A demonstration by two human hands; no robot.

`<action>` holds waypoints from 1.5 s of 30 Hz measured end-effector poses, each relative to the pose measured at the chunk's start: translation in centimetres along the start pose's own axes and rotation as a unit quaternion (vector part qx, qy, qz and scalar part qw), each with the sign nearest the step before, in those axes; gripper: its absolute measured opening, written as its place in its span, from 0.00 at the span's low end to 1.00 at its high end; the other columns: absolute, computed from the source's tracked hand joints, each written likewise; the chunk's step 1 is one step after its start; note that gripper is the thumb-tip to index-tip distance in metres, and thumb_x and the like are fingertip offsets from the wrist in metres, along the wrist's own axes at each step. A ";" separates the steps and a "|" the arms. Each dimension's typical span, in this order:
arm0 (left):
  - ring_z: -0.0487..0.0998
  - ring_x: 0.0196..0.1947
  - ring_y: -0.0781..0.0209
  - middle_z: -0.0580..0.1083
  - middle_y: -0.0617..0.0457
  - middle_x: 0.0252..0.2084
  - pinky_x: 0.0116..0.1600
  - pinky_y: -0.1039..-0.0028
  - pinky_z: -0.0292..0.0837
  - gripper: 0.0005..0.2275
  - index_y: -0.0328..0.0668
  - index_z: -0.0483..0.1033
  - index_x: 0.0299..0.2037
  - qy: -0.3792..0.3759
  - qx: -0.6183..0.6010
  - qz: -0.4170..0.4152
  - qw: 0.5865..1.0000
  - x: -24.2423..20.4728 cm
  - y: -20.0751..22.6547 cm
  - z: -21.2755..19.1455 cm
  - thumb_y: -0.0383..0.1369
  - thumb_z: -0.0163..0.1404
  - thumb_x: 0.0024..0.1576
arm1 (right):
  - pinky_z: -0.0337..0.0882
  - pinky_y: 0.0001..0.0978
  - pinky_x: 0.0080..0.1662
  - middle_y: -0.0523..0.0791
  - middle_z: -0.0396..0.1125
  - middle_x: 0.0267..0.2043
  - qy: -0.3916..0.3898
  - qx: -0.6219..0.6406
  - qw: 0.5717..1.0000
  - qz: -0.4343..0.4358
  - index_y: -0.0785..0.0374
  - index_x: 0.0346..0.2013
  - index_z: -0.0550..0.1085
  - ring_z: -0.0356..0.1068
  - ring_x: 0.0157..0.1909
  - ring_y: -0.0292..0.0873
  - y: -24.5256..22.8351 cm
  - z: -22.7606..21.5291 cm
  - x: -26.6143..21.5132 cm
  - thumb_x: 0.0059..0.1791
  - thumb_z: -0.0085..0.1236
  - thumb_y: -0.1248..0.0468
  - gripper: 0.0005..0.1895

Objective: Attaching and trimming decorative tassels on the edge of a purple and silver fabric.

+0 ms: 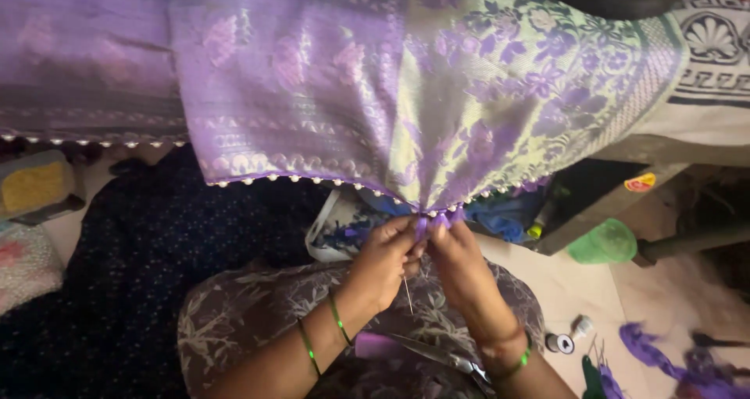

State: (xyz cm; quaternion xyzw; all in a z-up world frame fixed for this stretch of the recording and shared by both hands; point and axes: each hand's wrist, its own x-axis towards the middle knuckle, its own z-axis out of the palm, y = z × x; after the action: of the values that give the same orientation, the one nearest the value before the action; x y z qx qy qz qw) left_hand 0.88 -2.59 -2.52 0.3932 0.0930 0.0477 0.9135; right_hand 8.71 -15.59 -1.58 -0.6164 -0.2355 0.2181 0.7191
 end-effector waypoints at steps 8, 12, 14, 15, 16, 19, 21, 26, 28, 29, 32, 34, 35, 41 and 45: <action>0.75 0.37 0.64 0.75 0.54 0.39 0.42 0.75 0.70 0.11 0.32 0.75 0.51 0.109 0.409 0.367 0.828 -2.9 3.5 0.9 0.32 0.50 0.63 | 0.67 0.30 0.45 0.42 0.71 0.36 0.062 0.075 0.995 -0.013 0.66 0.35 0.75 0.67 0.40 0.35 1.8 2.5 1.2 0.58 0.53 0.59 0.13; 0.76 0.42 0.63 0.73 0.52 0.42 0.48 0.75 0.72 0.12 0.30 0.74 0.50 0.068 0.373 0.360 0.852 -1.7 4.1 0.6 0.33 0.52 0.62 | 0.64 0.29 0.44 0.40 0.68 0.38 0.104 0.120 0.987 -0.030 0.65 0.38 0.73 0.63 0.41 0.33 3.2 2.9 0.1 0.61 0.52 0.60 0.12; 0.77 0.38 0.68 0.77 0.55 0.38 0.46 0.77 0.73 0.11 0.31 0.79 0.44 0.030 0.255 0.204 0.945 -0.8 4.0 0.7 0.34 0.55 0.61 | 0.68 0.27 0.49 0.40 0.72 0.40 0.091 0.155 0.983 -0.020 0.64 0.43 0.76 0.68 0.45 0.33 2.6 3.2 -0.3 0.56 0.47 0.60 0.12; 0.77 0.38 0.68 0.77 0.55 0.38 0.46 0.77 0.73 0.11 0.31 0.79 0.44 0.029 0.253 0.199 0.946 -0.6 4.1 0.6 0.34 0.55 0.61 | 0.68 0.27 0.49 0.40 0.72 0.40 0.096 0.154 0.983 -0.017 0.64 0.43 0.76 0.68 0.45 0.33 3.0 2.5 -0.5 0.56 0.47 0.60 0.12; 0.76 0.35 0.69 0.78 0.56 0.36 0.44 0.77 0.72 0.10 0.31 0.80 0.42 0.024 0.200 0.142 0.969 -0.3 4.2 0.5 0.33 0.57 0.60 | 0.68 0.28 0.50 0.41 0.71 0.42 0.058 0.117 0.991 -0.041 0.66 0.44 0.75 0.68 0.46 0.33 3.6 1.7 -0.6 0.59 0.48 0.61 0.12; 0.75 0.32 0.71 0.79 0.56 0.32 0.39 0.77 0.71 0.09 0.31 0.81 0.39 0.022 0.142 0.074 0.987 -0.4 5.0 1.4 0.32 0.59 0.58 | 0.71 0.30 0.51 0.44 0.73 0.42 0.021 0.026 0.999 -0.034 0.69 0.46 0.76 0.71 0.46 0.36 4.0 -0.7 -1.5 0.60 0.49 0.62 0.12; 0.75 0.31 0.71 0.79 0.57 0.32 0.38 0.77 0.71 0.08 0.32 0.82 0.38 0.030 0.139 0.063 0.988 -1.0 5.1 1.5 0.32 0.59 0.57 | 0.75 0.32 0.51 0.46 0.75 0.41 0.017 -0.024 1.000 0.003 0.71 0.46 0.76 0.75 0.45 0.39 2.9 -1.7 -3.0 0.60 0.49 0.62 0.13; 0.72 0.31 0.71 0.79 0.54 0.31 0.37 0.77 0.67 0.08 0.33 0.84 0.36 0.036 0.322 0.145 0.935 -1.0 6.5 1.4 0.33 0.60 0.59 | 0.72 0.31 0.55 0.45 0.73 0.49 -0.088 -0.157 0.983 -0.021 0.68 0.52 0.71 0.73 0.52 0.37 -0.4 -3.1 -4.8 0.55 0.52 0.61 0.15; 0.74 0.32 0.72 0.80 0.54 0.33 0.39 0.78 0.69 0.08 0.34 0.84 0.38 0.026 0.318 0.135 0.938 -1.1 6.6 1.7 0.33 0.59 0.59 | 0.73 0.33 0.50 0.47 0.75 0.42 -0.096 -0.316 0.940 0.084 0.66 0.49 0.75 0.74 0.45 0.40 0.4 -3.8 -6.8 0.54 0.56 0.60 0.14; 0.76 0.34 0.72 0.81 0.54 0.35 0.42 0.78 0.71 0.09 0.35 0.84 0.40 0.013 0.319 0.132 0.939 -1.0 7.0 1.8 0.34 0.57 0.59 | 0.75 0.35 0.44 0.50 0.77 0.36 -0.104 -0.462 0.863 0.177 0.63 0.46 0.79 0.75 0.38 0.43 0.8 -4.0 -7.5 0.52 0.61 0.58 0.13; 0.78 0.38 0.72 0.82 0.53 0.38 0.47 0.79 0.73 0.11 0.33 0.83 0.42 -0.042 0.267 0.105 0.957 0.4 6.4 0.8 0.34 0.54 0.60 | 0.78 0.32 0.46 0.42 0.77 0.48 -0.242 -0.498 0.812 0.184 0.52 0.46 0.80 0.79 0.42 0.42 3.6 -4.4 -10.7 0.47 0.61 0.60 0.13; 0.79 0.39 0.70 0.82 0.51 0.39 0.49 0.78 0.73 0.12 0.31 0.83 0.42 -0.069 0.247 0.092 0.962 1.2 6.3 0.3 0.35 0.53 0.62 | 0.76 0.36 0.47 0.46 0.74 0.49 -0.256 -0.483 0.832 0.097 0.56 0.50 0.77 0.76 0.45 0.47 3.7 -3.8 -11.5 0.46 0.63 0.60 0.17; 0.79 0.40 0.69 0.83 0.49 0.40 0.51 0.77 0.73 0.13 0.29 0.83 0.42 -0.093 0.225 0.074 0.967 1.5 6.1 0.0 0.35 0.52 0.63 | 0.75 0.40 0.48 0.50 0.71 0.51 -0.272 -0.461 0.844 0.013 0.58 0.53 0.74 0.74 0.48 0.52 3.7 -3.4 -12.1 0.46 0.64 0.61 0.21; 0.85 0.43 0.60 0.83 0.43 0.42 0.55 0.71 0.77 0.13 0.29 0.82 0.42 -0.103 0.189 0.067 0.974 1.5 6.1 0.4 0.35 0.50 0.62 | 0.75 0.42 0.47 0.52 0.71 0.48 -0.256 -0.501 0.826 0.033 0.62 0.52 0.72 0.74 0.45 0.55 3.2 -5.0 -11.4 0.41 0.68 0.61 0.26; 0.85 0.41 0.58 0.83 0.41 0.40 0.53 0.69 0.79 0.13 0.27 0.82 0.42 -0.097 0.191 0.073 0.974 1.5 6.0 0.1 0.34 0.50 0.62 | 0.77 0.39 0.48 0.47 0.75 0.44 -0.184 -0.472 0.862 -0.031 0.58 0.53 0.76 0.77 0.44 0.49 3.1 -6.8 -10.8 0.48 0.62 0.62 0.18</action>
State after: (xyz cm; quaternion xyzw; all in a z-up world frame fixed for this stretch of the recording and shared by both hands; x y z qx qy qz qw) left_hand 2.25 1.70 1.71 0.5689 -0.0172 0.0569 0.8202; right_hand 4.22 -26.95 -6.27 -0.8232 -0.4573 0.1672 0.2920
